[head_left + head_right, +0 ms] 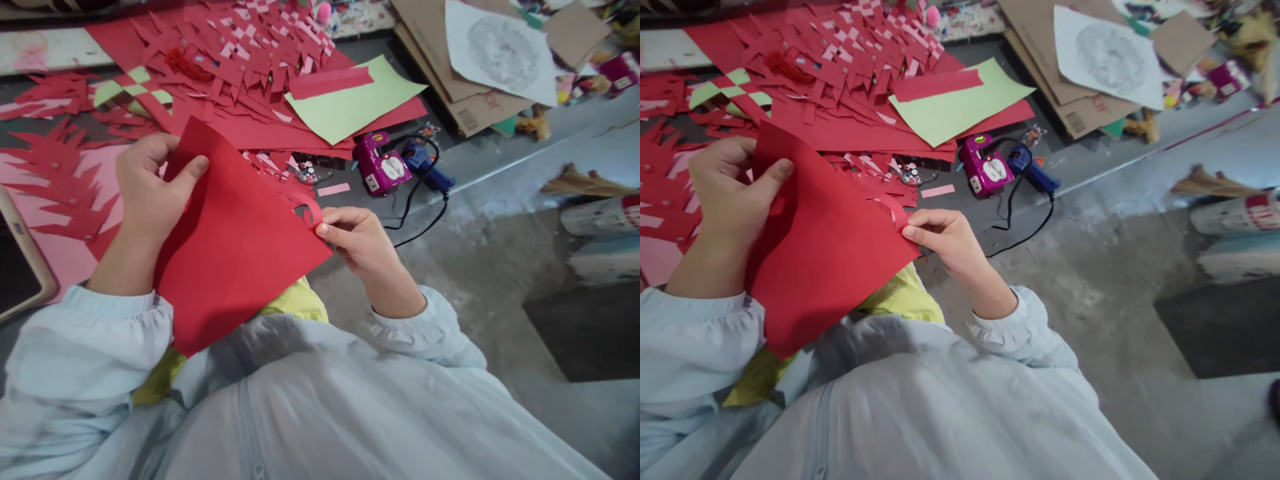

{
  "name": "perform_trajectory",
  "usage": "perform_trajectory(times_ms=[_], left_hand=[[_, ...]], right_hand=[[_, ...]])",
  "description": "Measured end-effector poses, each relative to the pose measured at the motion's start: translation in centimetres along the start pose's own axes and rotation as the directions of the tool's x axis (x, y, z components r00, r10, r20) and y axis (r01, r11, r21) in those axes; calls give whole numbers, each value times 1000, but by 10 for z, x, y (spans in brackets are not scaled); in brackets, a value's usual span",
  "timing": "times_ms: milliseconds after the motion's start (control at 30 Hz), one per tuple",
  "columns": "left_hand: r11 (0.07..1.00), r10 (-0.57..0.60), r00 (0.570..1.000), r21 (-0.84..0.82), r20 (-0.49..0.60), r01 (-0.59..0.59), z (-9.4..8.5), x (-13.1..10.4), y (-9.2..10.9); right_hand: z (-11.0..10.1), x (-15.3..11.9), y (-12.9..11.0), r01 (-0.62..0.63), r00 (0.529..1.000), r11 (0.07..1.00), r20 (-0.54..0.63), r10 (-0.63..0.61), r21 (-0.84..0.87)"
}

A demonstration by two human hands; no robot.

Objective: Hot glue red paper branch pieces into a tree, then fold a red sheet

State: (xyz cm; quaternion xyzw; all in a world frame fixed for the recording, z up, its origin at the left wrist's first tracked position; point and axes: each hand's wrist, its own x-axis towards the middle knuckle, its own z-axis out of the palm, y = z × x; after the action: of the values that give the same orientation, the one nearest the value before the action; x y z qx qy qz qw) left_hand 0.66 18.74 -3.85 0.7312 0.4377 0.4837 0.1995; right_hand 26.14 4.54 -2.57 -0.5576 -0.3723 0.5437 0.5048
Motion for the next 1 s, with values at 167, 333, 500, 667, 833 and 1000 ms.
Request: perform_trajectory(times_ms=[167, 333, 500, 667, 833, 1000], left_hand=[[1000, -9, 1000, 9, -3, 9, 0, 0, 0], [1000, -18, 1000, 5, 1, 18, 1, 0, -2], [1000, -6, 1000, 22, 9, 6, 0, 0, -1], [1000, -16, 1000, 16, 7, 16, 0, 0, 1], [1000, -10, 1000, 28, -18, 11, 1, 0, -2], [1000, -6, 1000, 29, -8, 6, -1, 1, -1]], right_hand=[[-4, -2, -1, 51, 999, 999, -11, -51, -12], [-5, -2, -5, -62, 997, 998, 35, 63, -17], [-2, -1, -12, -165, 975, 984, 143, 172, -62], [-3, -1, -10, -149, 978, 987, 137, 155, -54], [-7, -1, -4, -70, 996, 995, 51, 74, -72], [-10, -4, 1, -11, 1000, 992, -3, 11, -124]])
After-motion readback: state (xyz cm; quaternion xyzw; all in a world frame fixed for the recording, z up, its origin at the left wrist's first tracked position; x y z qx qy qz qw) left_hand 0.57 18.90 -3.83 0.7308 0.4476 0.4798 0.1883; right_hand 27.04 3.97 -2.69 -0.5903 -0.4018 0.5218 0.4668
